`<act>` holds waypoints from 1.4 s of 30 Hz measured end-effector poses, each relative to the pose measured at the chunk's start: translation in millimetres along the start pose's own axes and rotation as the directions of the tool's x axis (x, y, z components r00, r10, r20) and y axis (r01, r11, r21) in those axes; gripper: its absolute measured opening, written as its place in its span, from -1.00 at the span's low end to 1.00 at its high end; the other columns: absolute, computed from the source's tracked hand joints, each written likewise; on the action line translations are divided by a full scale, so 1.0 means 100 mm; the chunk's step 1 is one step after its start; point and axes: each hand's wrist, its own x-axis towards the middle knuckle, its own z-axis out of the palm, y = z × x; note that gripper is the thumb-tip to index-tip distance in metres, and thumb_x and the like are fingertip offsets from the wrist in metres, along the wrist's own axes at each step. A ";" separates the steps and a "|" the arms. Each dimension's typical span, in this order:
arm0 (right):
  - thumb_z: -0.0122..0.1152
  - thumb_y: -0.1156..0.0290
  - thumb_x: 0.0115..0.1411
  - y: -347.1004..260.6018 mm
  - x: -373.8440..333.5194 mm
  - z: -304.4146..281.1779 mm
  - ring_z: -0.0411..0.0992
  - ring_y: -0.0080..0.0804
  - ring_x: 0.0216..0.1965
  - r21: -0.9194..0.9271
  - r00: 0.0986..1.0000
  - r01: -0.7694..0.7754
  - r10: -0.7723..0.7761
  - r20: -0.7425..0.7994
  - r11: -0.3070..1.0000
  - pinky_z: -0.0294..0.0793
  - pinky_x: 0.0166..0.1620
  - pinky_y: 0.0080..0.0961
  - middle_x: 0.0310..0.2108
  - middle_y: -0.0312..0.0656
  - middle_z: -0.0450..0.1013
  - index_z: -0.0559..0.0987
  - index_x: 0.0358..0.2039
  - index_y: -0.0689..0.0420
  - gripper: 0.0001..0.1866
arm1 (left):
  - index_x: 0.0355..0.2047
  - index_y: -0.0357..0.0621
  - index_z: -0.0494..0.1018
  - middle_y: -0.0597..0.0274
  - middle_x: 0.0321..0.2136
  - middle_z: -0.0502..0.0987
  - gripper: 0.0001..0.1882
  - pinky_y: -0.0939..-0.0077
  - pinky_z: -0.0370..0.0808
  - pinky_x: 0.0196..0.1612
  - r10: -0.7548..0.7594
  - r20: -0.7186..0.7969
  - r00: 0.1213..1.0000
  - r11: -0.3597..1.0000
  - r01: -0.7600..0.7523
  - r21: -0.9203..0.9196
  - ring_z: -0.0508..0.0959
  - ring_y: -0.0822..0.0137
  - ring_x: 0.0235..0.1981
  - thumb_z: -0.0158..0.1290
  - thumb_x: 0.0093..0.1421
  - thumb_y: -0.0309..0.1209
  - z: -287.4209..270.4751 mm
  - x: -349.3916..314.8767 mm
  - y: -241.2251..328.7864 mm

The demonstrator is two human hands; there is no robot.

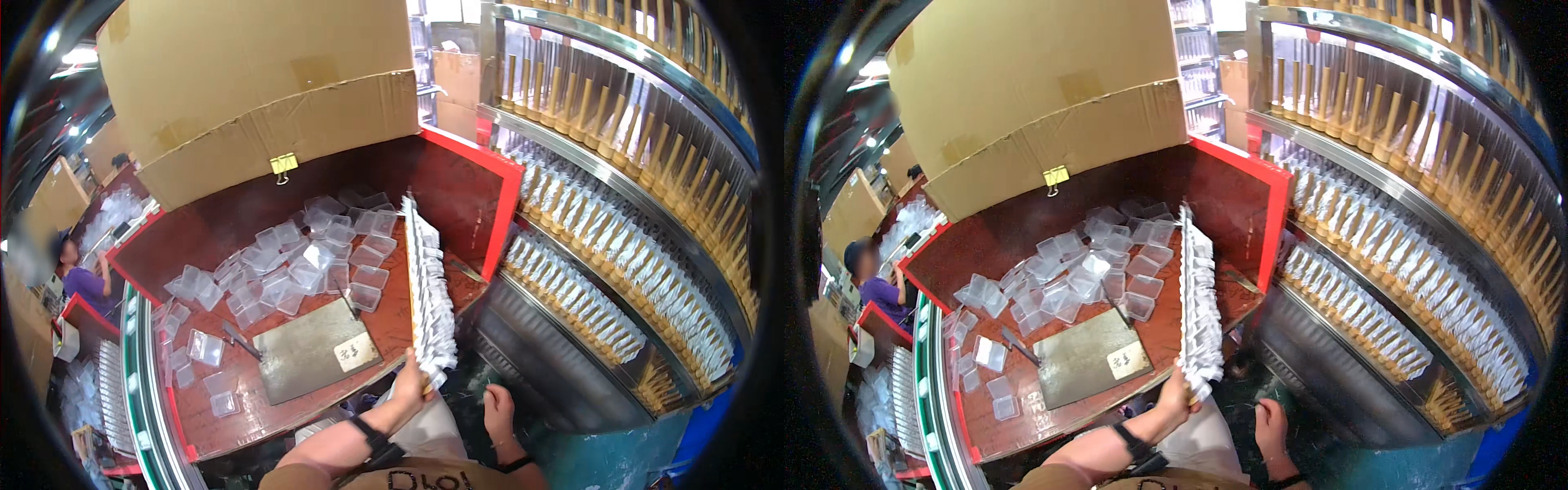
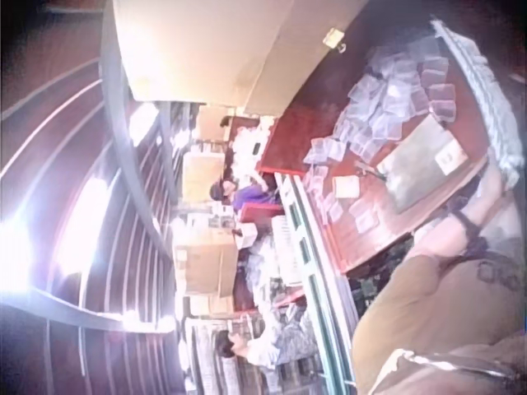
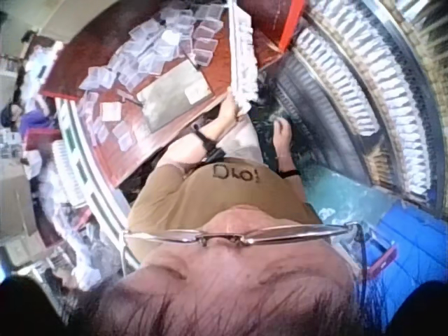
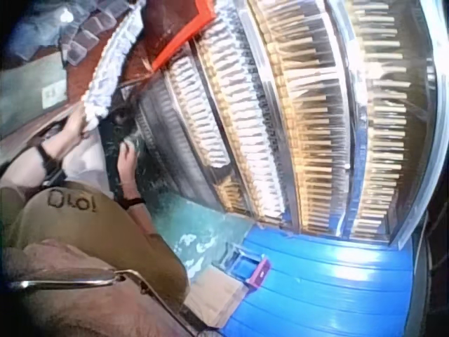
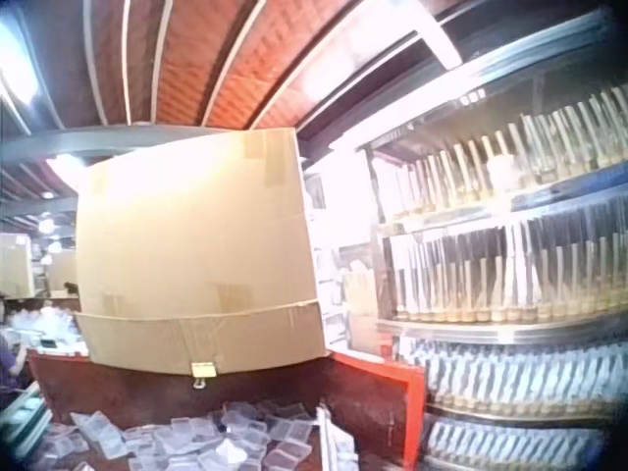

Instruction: Packaging small white items into plastic cases at an industrial workstation.

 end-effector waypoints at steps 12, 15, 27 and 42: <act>0.12 0.43 0.25 -1.75 1.00 0.22 0.40 -0.64 -0.49 0.291 0.827 -0.231 0.030 0.562 0.928 0.42 -0.39 -0.67 -0.51 -0.33 0.43 0.50 -0.24 0.17 -0.89 | -0.26 -0.27 0.53 0.28 -0.60 0.44 -0.20 0.53 0.28 -0.63 0.021 -0.204 0.979 0.852 0.089 0.516 0.34 0.48 -0.66 -0.28 0.25 0.32 -1.78 -2.07 0.98; 0.21 0.48 0.13 -1.92 0.60 0.35 0.48 -0.58 -0.42 -0.125 0.344 -0.147 0.169 0.924 0.981 0.48 -0.34 -0.60 -0.46 -0.28 0.48 0.54 -0.33 0.19 -0.90 | -0.23 -0.24 0.53 0.33 -0.58 0.50 -0.26 0.65 0.25 -0.65 0.025 -0.295 0.955 0.866 0.127 0.483 0.36 0.56 -0.68 -0.25 0.27 0.27 -1.78 -2.44 1.24; 0.23 0.41 0.14 -2.31 -0.67 0.61 0.46 -0.55 -0.28 -0.087 -0.267 0.176 0.133 0.954 0.981 0.47 -0.15 -0.46 -0.27 -0.10 0.58 0.57 -0.15 0.21 -0.73 | -0.31 -0.26 0.55 0.37 -0.75 0.36 -0.22 0.57 0.18 -0.78 0.244 0.051 0.968 0.775 -0.226 0.590 0.28 0.50 -0.81 -0.25 0.25 0.29 -2.75 -2.69 0.92; 0.02 0.39 0.27 -2.25 0.35 0.77 0.48 -0.45 -0.57 0.050 0.417 -0.236 0.055 0.907 0.971 0.47 -0.51 -0.57 -0.55 -0.18 0.50 0.49 -0.32 0.20 -0.84 | -0.17 -0.25 0.56 0.33 -0.41 0.55 -0.48 0.58 0.41 -0.35 0.071 -0.008 0.997 0.770 -0.049 0.637 0.44 0.55 -0.41 -0.12 0.35 -0.01 -2.85 -2.89 1.36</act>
